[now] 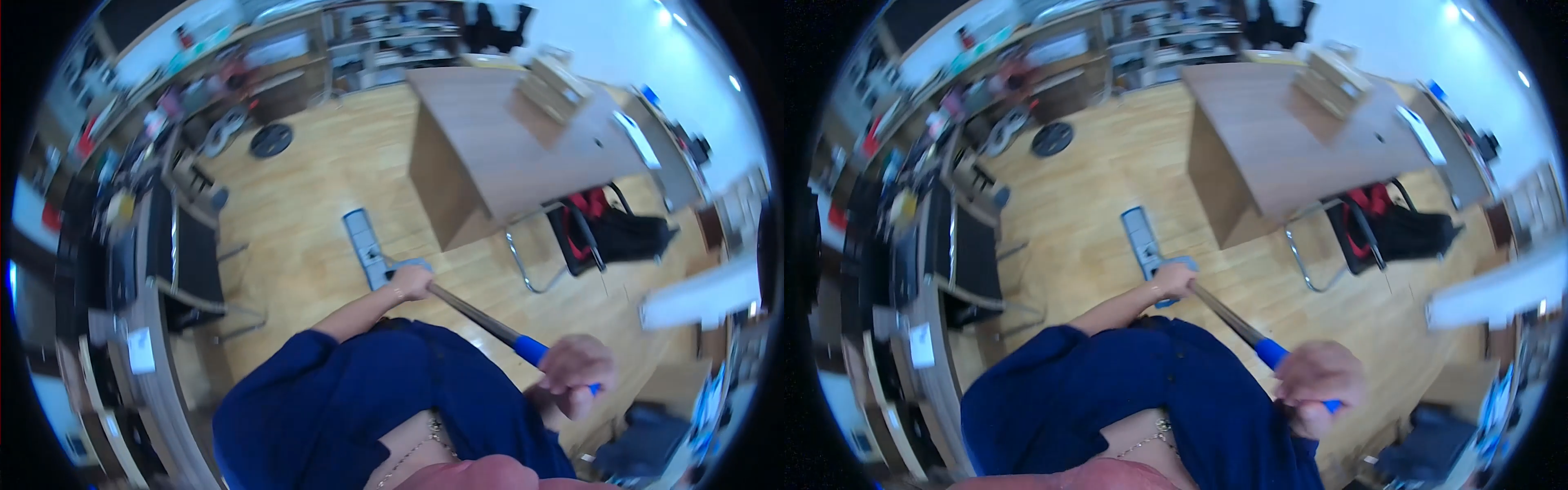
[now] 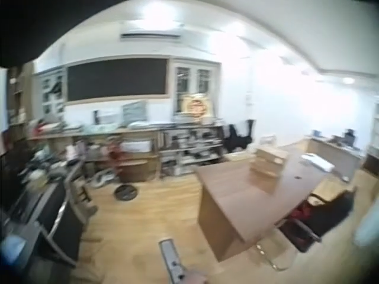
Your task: Mopping the wooden floor of an office using a flat mop and a cleaning cloth.
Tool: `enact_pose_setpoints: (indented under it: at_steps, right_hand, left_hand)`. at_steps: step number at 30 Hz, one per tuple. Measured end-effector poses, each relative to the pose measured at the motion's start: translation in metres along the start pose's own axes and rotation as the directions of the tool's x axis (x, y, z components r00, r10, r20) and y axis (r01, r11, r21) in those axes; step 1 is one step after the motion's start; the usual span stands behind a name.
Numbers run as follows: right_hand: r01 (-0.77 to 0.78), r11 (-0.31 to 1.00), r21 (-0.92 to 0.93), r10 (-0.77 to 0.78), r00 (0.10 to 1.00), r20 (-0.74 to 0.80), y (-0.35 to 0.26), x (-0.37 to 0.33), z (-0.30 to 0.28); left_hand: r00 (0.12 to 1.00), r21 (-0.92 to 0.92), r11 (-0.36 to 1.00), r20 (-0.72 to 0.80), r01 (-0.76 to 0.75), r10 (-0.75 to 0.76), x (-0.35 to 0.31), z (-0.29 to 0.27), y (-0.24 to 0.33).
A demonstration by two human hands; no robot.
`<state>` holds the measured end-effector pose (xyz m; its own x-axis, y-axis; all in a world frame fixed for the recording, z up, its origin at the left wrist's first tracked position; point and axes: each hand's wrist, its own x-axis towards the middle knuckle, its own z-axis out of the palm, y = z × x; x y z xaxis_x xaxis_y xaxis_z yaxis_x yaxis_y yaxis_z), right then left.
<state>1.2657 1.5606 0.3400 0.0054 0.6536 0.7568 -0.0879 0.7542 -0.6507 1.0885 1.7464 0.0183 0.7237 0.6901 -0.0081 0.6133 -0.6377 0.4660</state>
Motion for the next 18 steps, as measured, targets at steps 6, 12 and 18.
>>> enact_pose_setpoints:
  at_steps: [6,12,18]
  right_hand:
    - [0.037,0.998,0.049,-0.044,0.987,0.157,0.003,0.004,0.014]
    - [0.010,0.992,0.126,-0.041,0.969,0.244,0.046,0.020,0.060]
    - [-0.105,0.938,0.329,-0.051,0.900,0.433,0.099,0.037,0.109]
  left_hand:
    - [0.999,0.022,1.000,0.041,0.017,-0.018,-0.025,-0.023,-0.011]
    - [0.982,0.039,0.981,-0.021,0.190,-0.189,-0.076,-0.042,-0.069]
    - [0.925,0.071,0.923,-0.045,0.379,-0.377,-0.139,-0.062,-0.140]
